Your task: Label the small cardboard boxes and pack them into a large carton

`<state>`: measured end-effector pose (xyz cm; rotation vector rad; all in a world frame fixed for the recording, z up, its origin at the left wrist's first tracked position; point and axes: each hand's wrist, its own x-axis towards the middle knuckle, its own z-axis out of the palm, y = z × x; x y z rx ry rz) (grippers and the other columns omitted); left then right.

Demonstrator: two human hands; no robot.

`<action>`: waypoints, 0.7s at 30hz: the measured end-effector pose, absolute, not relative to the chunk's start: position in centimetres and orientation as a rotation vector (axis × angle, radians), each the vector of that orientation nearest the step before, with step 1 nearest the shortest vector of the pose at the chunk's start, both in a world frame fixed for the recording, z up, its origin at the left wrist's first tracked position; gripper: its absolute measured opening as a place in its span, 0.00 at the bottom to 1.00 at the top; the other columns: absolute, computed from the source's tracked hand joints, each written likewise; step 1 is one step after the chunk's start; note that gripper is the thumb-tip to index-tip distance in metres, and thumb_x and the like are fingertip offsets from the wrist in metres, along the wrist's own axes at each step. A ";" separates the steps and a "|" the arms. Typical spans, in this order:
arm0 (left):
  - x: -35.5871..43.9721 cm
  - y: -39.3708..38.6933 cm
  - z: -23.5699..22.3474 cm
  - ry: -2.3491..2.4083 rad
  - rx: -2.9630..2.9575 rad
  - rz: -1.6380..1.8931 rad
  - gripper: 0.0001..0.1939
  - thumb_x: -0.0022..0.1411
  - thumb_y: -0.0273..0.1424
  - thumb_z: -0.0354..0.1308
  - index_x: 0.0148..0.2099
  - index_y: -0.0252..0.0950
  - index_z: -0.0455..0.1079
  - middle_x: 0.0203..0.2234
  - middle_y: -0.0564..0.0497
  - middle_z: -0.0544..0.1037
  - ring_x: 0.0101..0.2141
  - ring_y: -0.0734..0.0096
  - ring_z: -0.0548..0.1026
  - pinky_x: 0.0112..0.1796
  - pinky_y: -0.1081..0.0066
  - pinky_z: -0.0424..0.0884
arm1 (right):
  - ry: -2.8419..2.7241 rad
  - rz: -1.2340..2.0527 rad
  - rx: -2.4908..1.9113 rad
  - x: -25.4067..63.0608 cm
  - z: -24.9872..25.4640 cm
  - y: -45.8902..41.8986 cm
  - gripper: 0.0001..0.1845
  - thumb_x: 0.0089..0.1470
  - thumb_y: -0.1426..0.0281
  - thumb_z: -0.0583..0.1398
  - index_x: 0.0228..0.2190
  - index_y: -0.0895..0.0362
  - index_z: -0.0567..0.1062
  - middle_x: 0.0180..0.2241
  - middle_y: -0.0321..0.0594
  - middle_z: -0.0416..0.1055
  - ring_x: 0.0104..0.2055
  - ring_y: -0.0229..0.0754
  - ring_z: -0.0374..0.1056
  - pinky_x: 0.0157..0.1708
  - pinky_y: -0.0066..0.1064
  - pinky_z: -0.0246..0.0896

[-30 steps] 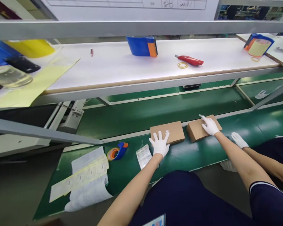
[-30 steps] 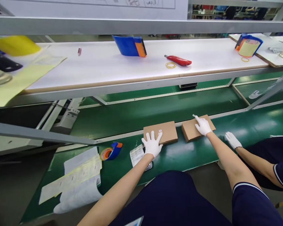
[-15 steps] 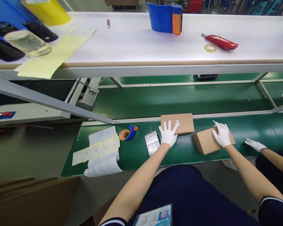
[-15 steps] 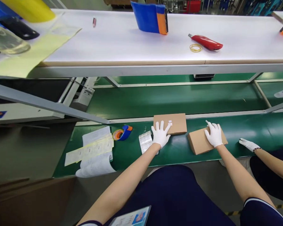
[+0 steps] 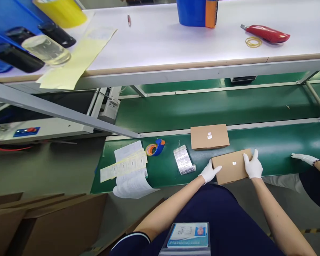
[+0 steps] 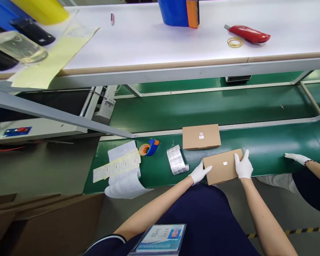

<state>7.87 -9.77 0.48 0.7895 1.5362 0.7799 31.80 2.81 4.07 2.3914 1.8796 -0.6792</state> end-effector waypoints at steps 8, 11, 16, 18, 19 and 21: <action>2.0 -11.7 -0.1 1.593 0.476 1.191 0.48 0.64 0.51 0.60 0.76 0.45 0.41 0.65 0.43 0.69 0.62 0.52 0.70 0.61 0.56 0.66 | 2.066 -0.963 2.327 22.5 3.2 -2.1 0.45 0.64 0.48 0.47 0.71 0.57 0.42 0.57 0.55 0.71 0.53 0.59 0.72 0.51 0.47 0.67; 0.0 -11.7 -0.4 1.582 0.537 1.183 0.51 0.66 0.52 0.57 0.77 0.47 0.30 0.69 0.44 0.61 0.65 0.57 0.66 0.61 0.57 0.67 | 2.115 -1.008 2.340 21.1 3.0 -1.8 0.45 0.63 0.49 0.49 0.71 0.58 0.42 0.57 0.56 0.71 0.53 0.60 0.72 0.50 0.47 0.67; -1.3 -11.0 -0.7 1.561 0.714 1.027 0.46 0.72 0.47 0.47 0.76 0.44 0.19 0.70 0.43 0.59 0.63 0.61 0.68 0.57 0.57 0.72 | 2.180 -1.041 2.377 20.7 2.9 -1.4 0.46 0.61 0.50 0.51 0.71 0.58 0.45 0.55 0.57 0.72 0.51 0.62 0.73 0.48 0.49 0.68; -1.1 -11.0 -0.6 1.600 0.809 0.993 0.43 0.74 0.45 0.44 0.76 0.45 0.19 0.70 0.43 0.60 0.63 0.62 0.69 0.57 0.57 0.72 | 2.192 -1.030 2.390 20.9 2.9 -1.4 0.45 0.61 0.50 0.51 0.71 0.58 0.45 0.55 0.56 0.72 0.51 0.62 0.73 0.49 0.49 0.68; -1.0 -11.0 -0.5 1.610 0.839 0.988 0.42 0.74 0.44 0.44 0.76 0.45 0.19 0.70 0.43 0.60 0.63 0.63 0.69 0.57 0.58 0.72 | 2.197 -1.023 2.395 21.0 3.0 -1.4 0.45 0.61 0.51 0.52 0.71 0.58 0.45 0.55 0.56 0.72 0.52 0.62 0.73 0.49 0.49 0.68; -0.7 -11.0 -0.4 1.585 0.846 1.016 0.42 0.74 0.43 0.44 0.76 0.45 0.19 0.69 0.43 0.62 0.63 0.64 0.69 0.58 0.59 0.71 | 2.202 -1.018 2.401 21.3 3.1 -1.2 0.45 0.61 0.52 0.52 0.71 0.58 0.46 0.56 0.55 0.72 0.53 0.62 0.72 0.50 0.49 0.68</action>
